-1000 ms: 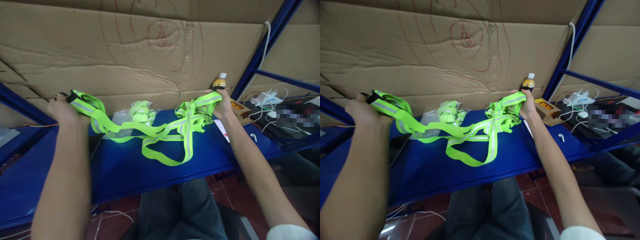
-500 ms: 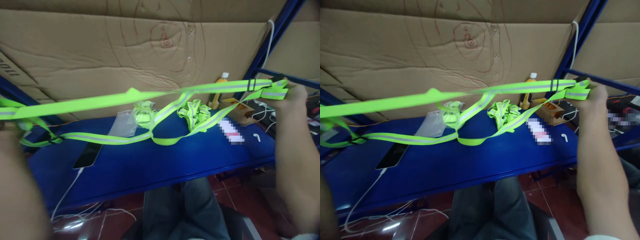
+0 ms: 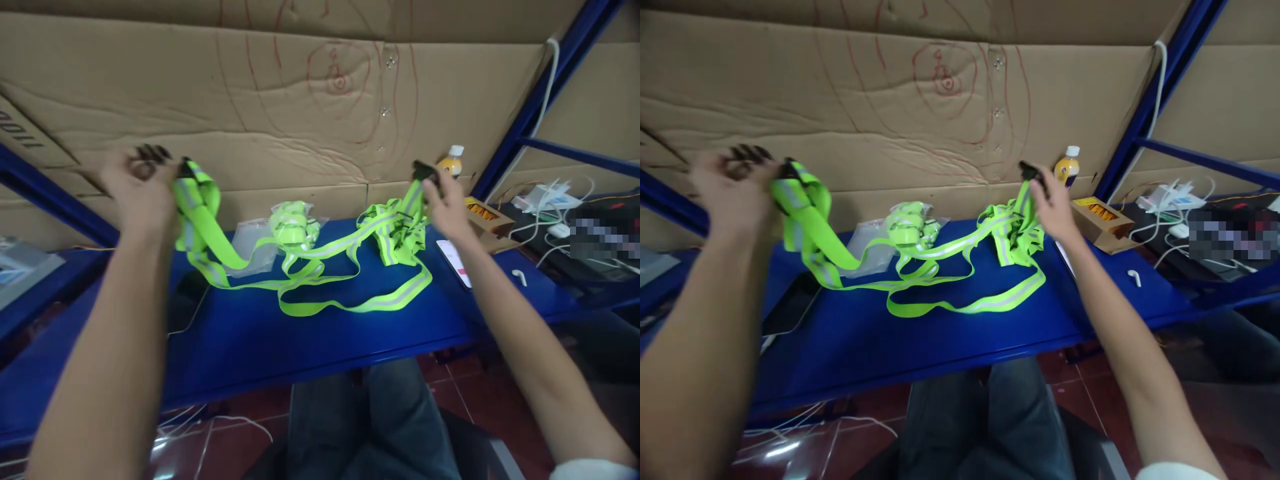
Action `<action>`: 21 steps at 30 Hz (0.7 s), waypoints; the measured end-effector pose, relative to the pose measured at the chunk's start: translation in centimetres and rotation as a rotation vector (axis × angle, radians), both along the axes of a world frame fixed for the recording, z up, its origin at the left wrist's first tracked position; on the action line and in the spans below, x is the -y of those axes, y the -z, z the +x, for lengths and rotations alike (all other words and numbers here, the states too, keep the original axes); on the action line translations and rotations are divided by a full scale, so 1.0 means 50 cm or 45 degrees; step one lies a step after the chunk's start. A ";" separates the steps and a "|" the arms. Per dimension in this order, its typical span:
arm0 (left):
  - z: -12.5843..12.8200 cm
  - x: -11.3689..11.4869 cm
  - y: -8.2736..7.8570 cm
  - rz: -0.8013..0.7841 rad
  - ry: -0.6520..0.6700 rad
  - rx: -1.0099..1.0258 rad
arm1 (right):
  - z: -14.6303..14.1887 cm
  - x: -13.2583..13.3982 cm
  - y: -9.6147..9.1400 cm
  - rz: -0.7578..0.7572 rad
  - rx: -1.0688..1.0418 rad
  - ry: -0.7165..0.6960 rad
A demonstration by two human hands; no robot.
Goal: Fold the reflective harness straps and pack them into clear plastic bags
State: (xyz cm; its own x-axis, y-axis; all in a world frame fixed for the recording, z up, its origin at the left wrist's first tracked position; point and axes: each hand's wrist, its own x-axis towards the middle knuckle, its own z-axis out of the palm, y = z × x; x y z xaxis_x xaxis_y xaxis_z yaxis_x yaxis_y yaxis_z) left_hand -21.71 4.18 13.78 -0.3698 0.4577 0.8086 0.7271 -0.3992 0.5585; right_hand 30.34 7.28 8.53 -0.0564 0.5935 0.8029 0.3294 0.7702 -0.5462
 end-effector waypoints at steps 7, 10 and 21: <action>0.228 0.081 0.103 -0.248 0.338 -0.348 | -0.160 0.082 0.093 0.251 0.424 -0.084; 0.276 0.122 0.125 -0.157 0.233 -0.813 | -0.164 0.088 0.113 0.231 0.532 -0.119; 0.338 0.133 0.187 -0.301 0.276 -1.324 | -0.178 0.093 0.146 0.230 0.720 -0.255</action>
State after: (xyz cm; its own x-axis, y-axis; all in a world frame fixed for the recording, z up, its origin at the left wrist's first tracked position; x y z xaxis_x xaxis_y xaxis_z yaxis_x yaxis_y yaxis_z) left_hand -4.80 -2.47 4.41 0.5522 0.6157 0.5621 0.8154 -0.5394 -0.2101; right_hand 21.45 2.66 1.21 -0.5978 0.3849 0.7032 0.3692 0.9108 -0.1847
